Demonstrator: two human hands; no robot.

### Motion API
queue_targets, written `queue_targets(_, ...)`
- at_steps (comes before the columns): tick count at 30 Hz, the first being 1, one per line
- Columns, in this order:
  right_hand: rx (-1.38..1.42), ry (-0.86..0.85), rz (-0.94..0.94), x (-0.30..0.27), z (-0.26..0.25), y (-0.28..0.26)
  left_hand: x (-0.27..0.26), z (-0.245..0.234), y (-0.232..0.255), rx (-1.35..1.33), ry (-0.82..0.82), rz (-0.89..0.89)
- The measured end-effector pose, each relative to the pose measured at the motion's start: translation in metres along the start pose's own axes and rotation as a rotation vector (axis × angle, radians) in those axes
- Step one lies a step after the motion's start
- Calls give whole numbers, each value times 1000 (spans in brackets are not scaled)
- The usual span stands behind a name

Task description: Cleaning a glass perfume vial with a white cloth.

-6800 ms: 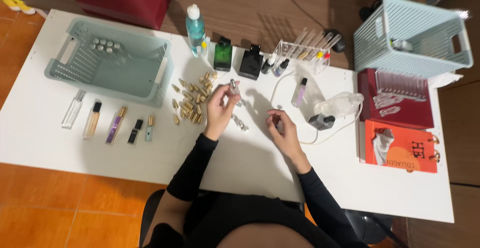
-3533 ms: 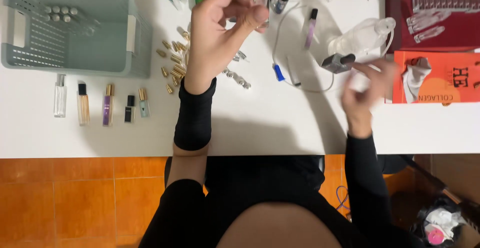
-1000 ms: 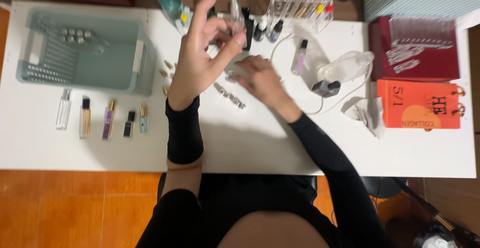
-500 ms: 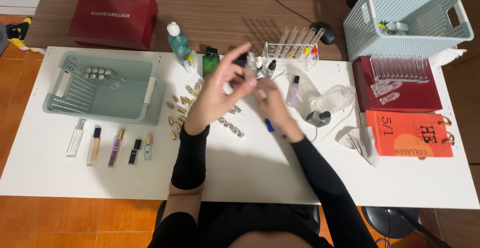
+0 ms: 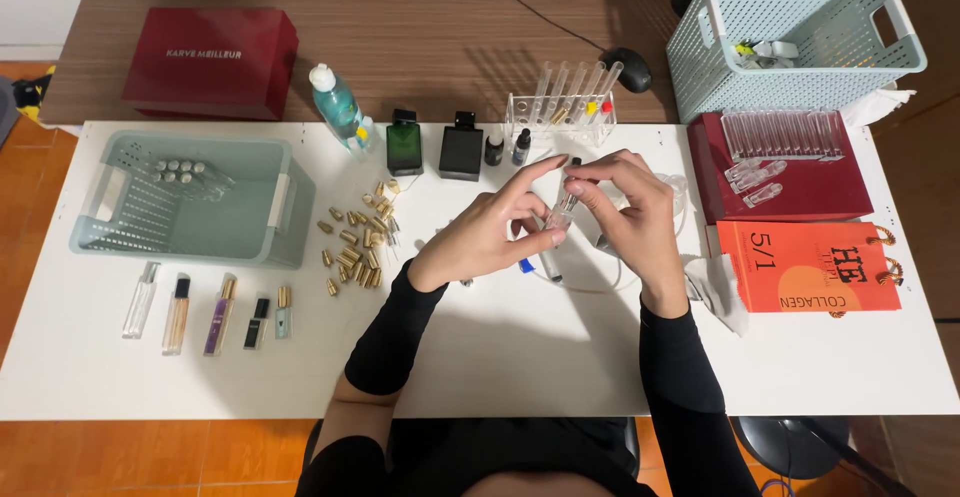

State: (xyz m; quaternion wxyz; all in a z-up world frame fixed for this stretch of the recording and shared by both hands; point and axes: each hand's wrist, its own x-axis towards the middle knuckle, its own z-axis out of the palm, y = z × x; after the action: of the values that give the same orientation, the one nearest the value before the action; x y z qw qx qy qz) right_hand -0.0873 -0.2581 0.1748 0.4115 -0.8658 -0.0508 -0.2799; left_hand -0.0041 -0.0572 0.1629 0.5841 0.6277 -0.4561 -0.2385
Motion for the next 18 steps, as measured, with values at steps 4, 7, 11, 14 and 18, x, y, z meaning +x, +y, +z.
queue_targets(4,-99,-70,28,-4,-12,4,-3,0,3,30,24,15)
queue_targets(7,-152,-313,-51,3,-18,-18,-1,-2,2,-88,29,73)
queue_targets(11,-332,-305,-145,-1,-12,-24,-4,0,1,-120,56,72)
queue_targets(14,-356,-245,-215,-5,-10,-28,-5,1,1,-128,44,141)
queue_targets(18,-383,-201,-254,-18,-9,-24,-9,6,6,-22,46,169)
